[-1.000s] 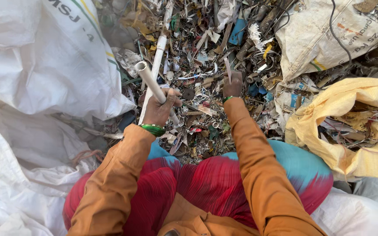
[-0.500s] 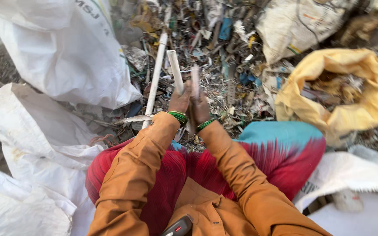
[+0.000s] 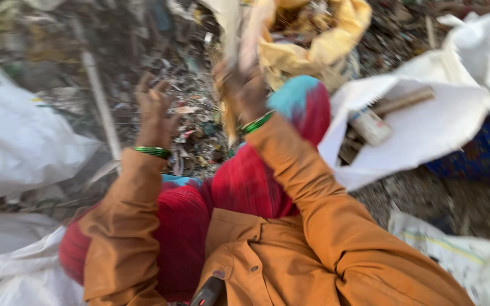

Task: The person sits on the ground and sorts through a large pile of debris, picking out pieces of plastic piping, metal parts, and other recyclables to put into separate bags.

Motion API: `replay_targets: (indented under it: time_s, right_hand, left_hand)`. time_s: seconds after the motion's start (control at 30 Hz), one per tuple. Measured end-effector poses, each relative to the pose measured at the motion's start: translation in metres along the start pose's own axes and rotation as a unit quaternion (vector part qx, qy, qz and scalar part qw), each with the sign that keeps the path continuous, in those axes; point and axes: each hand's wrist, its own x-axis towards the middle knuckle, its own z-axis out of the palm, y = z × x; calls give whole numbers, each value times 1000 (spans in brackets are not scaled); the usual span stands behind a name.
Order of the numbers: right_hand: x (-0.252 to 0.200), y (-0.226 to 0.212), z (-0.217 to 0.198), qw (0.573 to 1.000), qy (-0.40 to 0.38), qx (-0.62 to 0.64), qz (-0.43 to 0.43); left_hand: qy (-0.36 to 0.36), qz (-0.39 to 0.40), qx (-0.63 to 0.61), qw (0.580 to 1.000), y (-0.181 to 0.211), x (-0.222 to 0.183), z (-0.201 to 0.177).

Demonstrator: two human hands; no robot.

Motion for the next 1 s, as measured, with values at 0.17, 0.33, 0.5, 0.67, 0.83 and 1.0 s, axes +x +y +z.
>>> replay_targets:
  time_s: [0.17,0.33,0.5,0.67,0.83,1.0]
  right_hand:
    - [-2,-236,-155,922,134,-253,-260]
    - [-75,-320,-242,901,215,-310,-214]
    - [-138,-272,-346,893,415,-170,44]
    - [-157,-261,-389,762,316,-533,189]
    - [-118,-321,-342,706,71,-701,75]
    - [-54,-324,-184,750,59,-659,-2]
  left_hand:
    - [32,-30,145,988,7,8,-16]
    - [23,24,295,955,-4,8,-30]
    - [-13,14,366,931,3,-5,-30]
    - [-25,2,406,913,5,-14,-37]
    - [23,-3,460,887,-10,-11,-53]
    - [38,-5,595,803,-3,-19,-55]
